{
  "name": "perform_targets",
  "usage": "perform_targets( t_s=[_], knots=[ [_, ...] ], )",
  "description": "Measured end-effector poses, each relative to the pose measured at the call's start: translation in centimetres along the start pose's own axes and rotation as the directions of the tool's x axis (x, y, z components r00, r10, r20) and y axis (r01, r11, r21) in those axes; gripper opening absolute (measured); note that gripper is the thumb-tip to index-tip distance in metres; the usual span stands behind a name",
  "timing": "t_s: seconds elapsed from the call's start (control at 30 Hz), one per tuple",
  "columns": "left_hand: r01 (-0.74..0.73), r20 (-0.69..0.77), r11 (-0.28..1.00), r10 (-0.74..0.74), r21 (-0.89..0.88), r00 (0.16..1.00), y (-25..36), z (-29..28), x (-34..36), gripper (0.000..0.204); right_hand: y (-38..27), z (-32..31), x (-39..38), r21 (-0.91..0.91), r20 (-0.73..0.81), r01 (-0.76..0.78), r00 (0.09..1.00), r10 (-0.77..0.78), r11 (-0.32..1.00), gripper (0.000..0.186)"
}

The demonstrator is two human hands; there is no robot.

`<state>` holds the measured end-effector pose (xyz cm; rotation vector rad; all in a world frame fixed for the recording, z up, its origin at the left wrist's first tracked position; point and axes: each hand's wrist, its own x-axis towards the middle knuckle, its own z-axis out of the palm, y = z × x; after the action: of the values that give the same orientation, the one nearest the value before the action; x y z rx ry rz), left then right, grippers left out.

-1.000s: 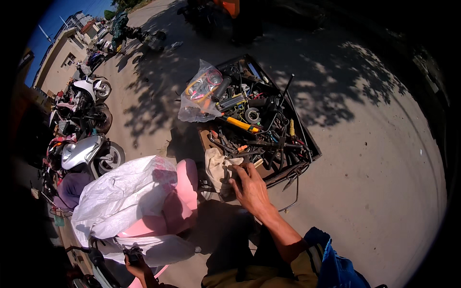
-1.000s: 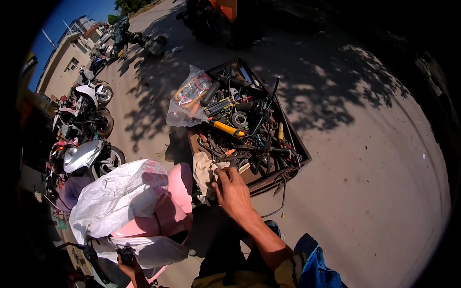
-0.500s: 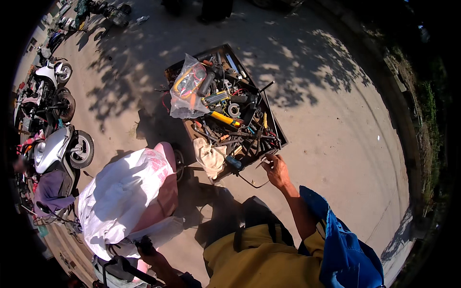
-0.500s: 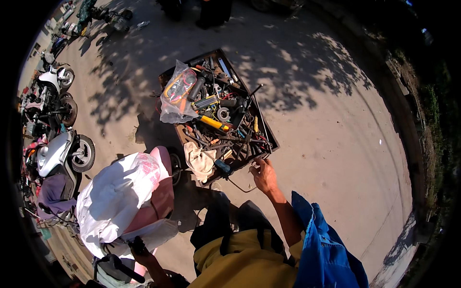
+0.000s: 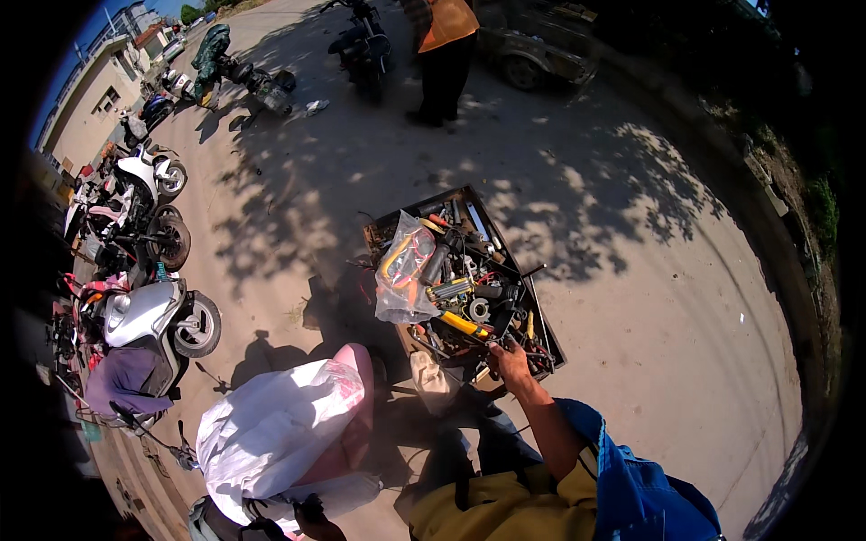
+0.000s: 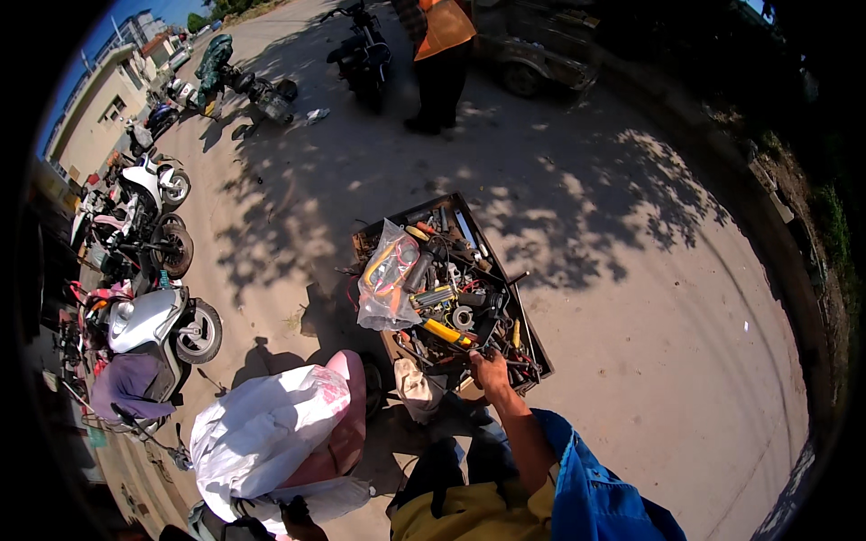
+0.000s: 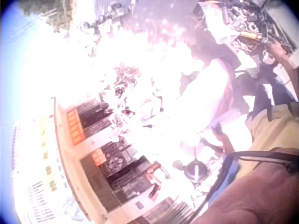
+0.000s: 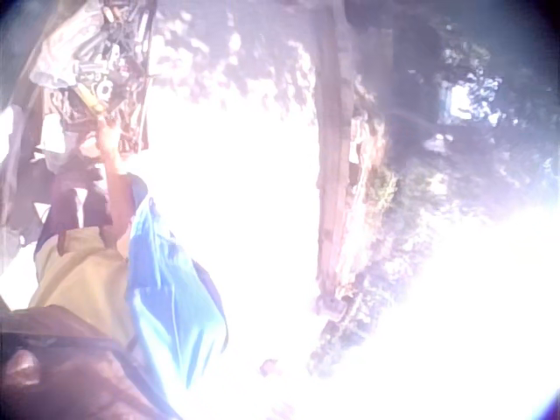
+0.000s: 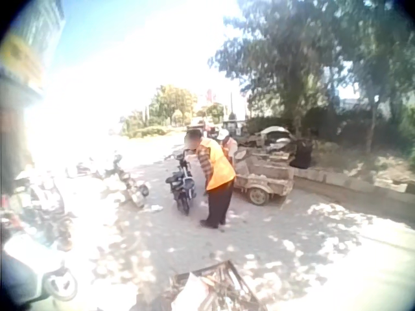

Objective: The person uses a screwdriver to remove a screw from the handlebar assembly of a scooter. They then manipulate a small black component and a cable near the handlebar, appearing to adjust or replace a part of the control mechanism.

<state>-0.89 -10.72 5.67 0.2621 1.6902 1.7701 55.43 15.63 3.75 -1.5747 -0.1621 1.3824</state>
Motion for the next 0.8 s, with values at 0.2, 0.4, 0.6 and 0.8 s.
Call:
perform_targets(
  t_s=[0.2,0.4,0.6,0.8],
  knots=[
    [0.005,-0.081,1.000,-0.004,0.006,0.997,1.0,2.3,0.0,0.039,0.2,-2.1,-0.3,-0.295,0.094,0.139,0.989,-0.116,0.945,0.044],
    [0.008,-0.201,1.000,-0.008,0.000,0.980,0.4,2.6,-1.5,0.041,-4.8,-4.7,-2.0,-0.684,0.270,0.509,0.842,-0.466,0.522,0.053],
    [0.019,-0.229,1.000,-0.019,-0.002,0.973,0.7,3.5,-0.3,0.042,-12.5,-2.4,-0.2,-0.786,0.355,0.532,0.805,-0.475,0.314,0.057],
    [0.000,-0.292,0.999,-0.011,-0.038,0.956,0.5,1.3,-1.6,0.043,-17.1,5.9,8.7,-0.773,0.516,0.634,0.643,-0.566,0.016,0.066]
  ],
)
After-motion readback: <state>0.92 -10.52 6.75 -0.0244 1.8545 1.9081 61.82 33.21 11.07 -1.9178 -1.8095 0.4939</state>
